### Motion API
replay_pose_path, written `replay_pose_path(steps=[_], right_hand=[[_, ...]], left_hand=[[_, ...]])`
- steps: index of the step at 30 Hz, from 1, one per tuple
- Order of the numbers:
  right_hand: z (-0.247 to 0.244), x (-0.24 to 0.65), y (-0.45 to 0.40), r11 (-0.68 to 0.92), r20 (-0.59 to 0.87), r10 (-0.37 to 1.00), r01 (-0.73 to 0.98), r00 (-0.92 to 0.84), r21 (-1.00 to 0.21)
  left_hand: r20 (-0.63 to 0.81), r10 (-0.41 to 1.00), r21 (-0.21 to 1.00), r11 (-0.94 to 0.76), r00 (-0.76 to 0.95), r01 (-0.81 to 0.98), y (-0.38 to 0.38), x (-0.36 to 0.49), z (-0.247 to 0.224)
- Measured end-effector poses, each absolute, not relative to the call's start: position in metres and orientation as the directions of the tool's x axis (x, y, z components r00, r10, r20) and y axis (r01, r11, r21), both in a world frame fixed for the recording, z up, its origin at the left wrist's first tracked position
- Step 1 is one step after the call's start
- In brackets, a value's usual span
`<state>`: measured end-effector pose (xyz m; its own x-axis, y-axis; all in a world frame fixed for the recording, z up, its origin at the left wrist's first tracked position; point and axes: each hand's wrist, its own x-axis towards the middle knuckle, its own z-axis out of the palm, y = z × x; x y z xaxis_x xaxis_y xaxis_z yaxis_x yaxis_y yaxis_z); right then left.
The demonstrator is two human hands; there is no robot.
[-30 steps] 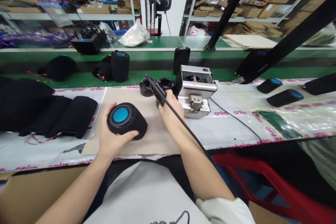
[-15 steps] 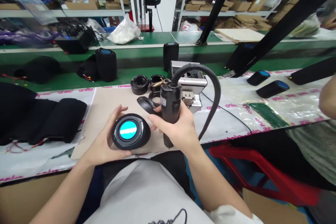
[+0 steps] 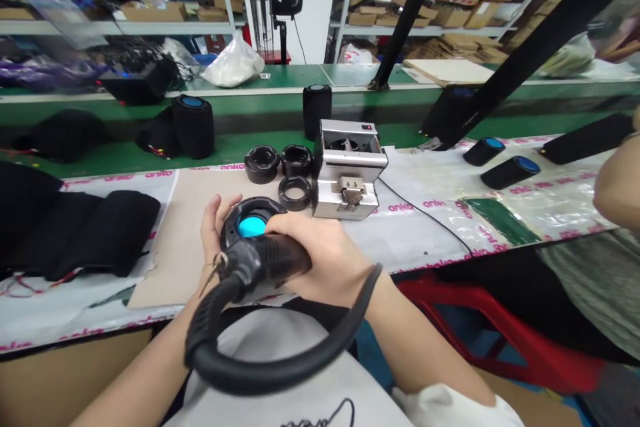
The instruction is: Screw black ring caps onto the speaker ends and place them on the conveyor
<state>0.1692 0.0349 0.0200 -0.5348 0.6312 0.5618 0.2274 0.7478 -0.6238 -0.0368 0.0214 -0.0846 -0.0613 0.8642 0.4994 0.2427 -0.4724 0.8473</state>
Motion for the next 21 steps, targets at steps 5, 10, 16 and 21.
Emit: replay_pose_path(steps=[5, 10, 16, 21], right_hand=[[0.024, 0.171, 0.039, 0.661, 0.502, 0.683, 0.157, -0.530, -0.734], [0.012, 0.168, 0.033, 0.359, 0.300, 0.904, 0.160, -0.304, -0.920], [0.003, 0.161, 0.027, 0.180, 0.140, 0.963, 0.167, -0.229, -0.969], [0.025, 0.161, 0.032, 0.082, 0.060, 0.958, 0.068, -0.282, -0.994]], left_hand=[[0.591, 0.806, 0.792, -0.585, 0.024, 0.175, 0.019, -0.044, -0.073], [0.579, 0.815, 0.798, -0.562, -0.015, 0.217, 0.014, -0.037, -0.074], [0.463, 0.885, 0.877, -0.447, -0.059, 0.175, 0.007, -0.032, -0.079], [0.407, 0.913, 0.904, -0.406, 0.021, 0.133, 0.005, -0.040, -0.068]])
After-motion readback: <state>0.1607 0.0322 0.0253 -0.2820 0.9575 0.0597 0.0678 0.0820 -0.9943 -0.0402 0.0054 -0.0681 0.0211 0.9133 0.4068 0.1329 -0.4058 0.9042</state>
